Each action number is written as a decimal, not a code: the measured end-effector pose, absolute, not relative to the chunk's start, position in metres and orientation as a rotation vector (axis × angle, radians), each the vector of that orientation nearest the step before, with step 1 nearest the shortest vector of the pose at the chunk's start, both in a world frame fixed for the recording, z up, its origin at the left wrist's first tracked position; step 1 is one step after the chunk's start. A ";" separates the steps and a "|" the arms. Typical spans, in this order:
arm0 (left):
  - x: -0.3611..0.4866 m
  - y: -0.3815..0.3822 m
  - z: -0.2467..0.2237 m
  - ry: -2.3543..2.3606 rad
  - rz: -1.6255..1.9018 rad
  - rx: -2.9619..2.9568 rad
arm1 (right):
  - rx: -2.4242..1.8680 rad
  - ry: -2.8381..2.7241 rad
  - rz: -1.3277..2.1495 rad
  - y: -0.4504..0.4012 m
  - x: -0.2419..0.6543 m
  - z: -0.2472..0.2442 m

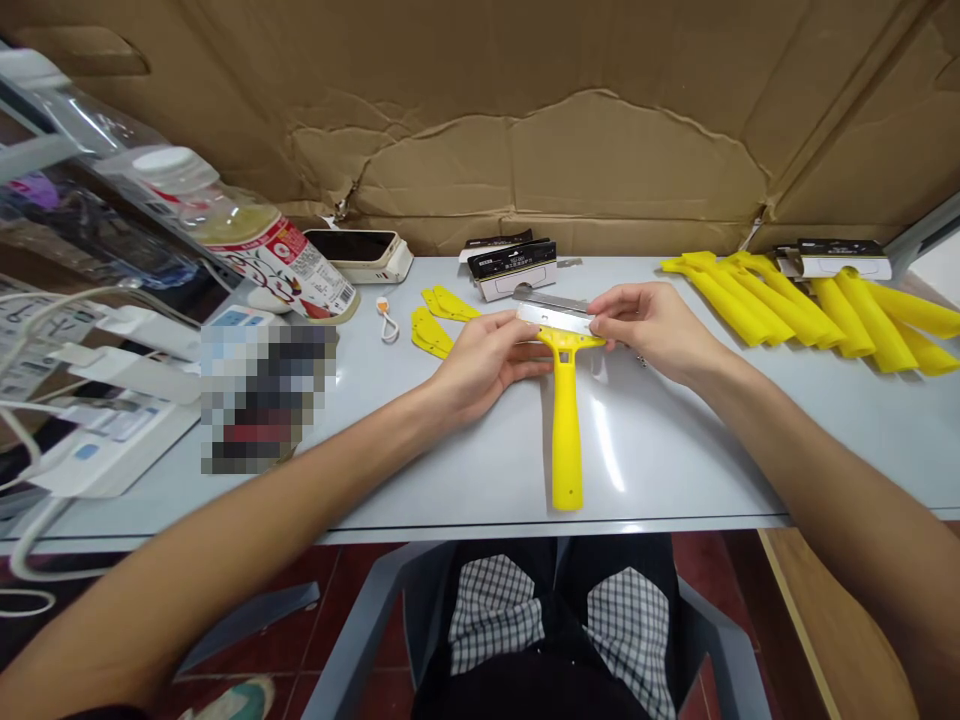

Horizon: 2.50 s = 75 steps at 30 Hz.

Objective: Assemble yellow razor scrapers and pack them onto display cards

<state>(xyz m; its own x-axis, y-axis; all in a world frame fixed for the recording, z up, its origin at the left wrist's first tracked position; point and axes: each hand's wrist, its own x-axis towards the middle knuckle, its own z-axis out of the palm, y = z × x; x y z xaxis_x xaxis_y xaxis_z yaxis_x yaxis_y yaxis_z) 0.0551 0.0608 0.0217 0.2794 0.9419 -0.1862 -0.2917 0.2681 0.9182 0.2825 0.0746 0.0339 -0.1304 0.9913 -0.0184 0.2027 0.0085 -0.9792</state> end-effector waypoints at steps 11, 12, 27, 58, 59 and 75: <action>0.060 0.061 0.026 1.077 1.038 0.836 | -1.262 -1.470 1.261 0.072 0.279 0.030; 0.059 0.062 0.026 1.065 1.044 0.841 | -1.257 -1.451 1.305 0.072 0.279 0.030; 0.058 0.061 0.030 1.086 0.966 0.801 | -1.167 -1.382 1.184 0.069 0.274 0.031; 0.051 0.071 0.027 1.094 1.003 0.921 | -1.233 -1.220 1.394 0.069 0.272 0.033; 0.051 0.071 0.027 1.091 1.009 0.933 | -1.233 -1.216 1.405 0.069 0.272 0.032; 0.058 0.060 0.037 1.132 1.077 1.049 | -1.184 -1.177 1.313 0.063 0.265 0.033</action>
